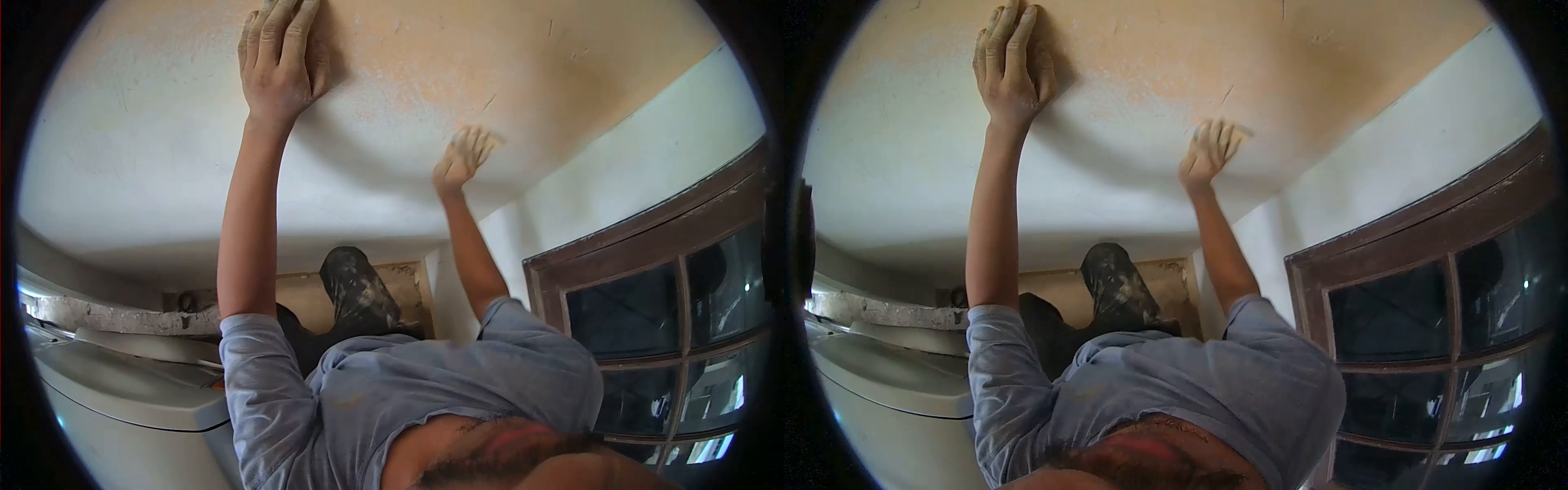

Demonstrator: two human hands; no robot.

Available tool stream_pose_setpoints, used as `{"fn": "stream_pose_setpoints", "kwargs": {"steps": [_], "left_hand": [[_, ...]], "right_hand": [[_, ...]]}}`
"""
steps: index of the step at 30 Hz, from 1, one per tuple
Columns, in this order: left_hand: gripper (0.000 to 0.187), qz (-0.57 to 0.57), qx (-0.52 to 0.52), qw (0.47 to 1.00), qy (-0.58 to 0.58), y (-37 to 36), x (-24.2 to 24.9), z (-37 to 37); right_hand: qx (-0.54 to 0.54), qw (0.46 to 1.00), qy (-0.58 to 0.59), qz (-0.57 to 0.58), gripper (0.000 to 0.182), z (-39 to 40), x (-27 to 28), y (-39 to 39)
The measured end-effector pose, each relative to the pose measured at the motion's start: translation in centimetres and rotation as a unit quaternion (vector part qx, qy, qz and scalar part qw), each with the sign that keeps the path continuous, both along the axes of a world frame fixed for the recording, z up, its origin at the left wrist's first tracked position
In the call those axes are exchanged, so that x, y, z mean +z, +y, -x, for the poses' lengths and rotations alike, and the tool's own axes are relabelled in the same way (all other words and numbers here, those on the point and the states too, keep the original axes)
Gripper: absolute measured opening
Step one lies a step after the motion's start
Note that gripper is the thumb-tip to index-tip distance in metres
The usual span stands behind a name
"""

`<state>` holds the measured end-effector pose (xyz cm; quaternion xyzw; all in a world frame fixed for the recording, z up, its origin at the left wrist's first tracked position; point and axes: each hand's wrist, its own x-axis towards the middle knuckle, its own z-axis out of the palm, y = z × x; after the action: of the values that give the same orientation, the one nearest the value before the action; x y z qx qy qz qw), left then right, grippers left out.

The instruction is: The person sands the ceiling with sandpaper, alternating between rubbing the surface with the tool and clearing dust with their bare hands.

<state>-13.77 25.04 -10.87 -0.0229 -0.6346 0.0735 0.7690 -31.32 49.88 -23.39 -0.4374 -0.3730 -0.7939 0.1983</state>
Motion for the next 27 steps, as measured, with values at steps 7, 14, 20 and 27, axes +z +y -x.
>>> {"fn": "stream_pose_setpoints", "kwargs": {"steps": [7,14,20,27], "left_hand": [[0.031,-0.004,0.013,1.000,-0.028,0.5,0.1,0.1],[0.032,0.009,0.029,0.999,-0.015,-0.3,-0.2,0.2],[0.034,0.003,0.015,0.999,-0.040,-0.3,0.1,-0.1],[0.033,0.036,0.047,0.997,-0.044,0.3,0.1,0.0]], "right_hand": [[0.994,0.068,-0.053,-0.074,0.044,11.1,22.7,8.4],[0.988,0.087,0.079,0.101,0.046,6.1,24.5,6.8],[0.951,0.022,-0.011,0.307,0.049,4.0,-0.1,8.5],[0.878,0.132,0.086,0.452,0.039,3.0,29.2,14.2]]}}
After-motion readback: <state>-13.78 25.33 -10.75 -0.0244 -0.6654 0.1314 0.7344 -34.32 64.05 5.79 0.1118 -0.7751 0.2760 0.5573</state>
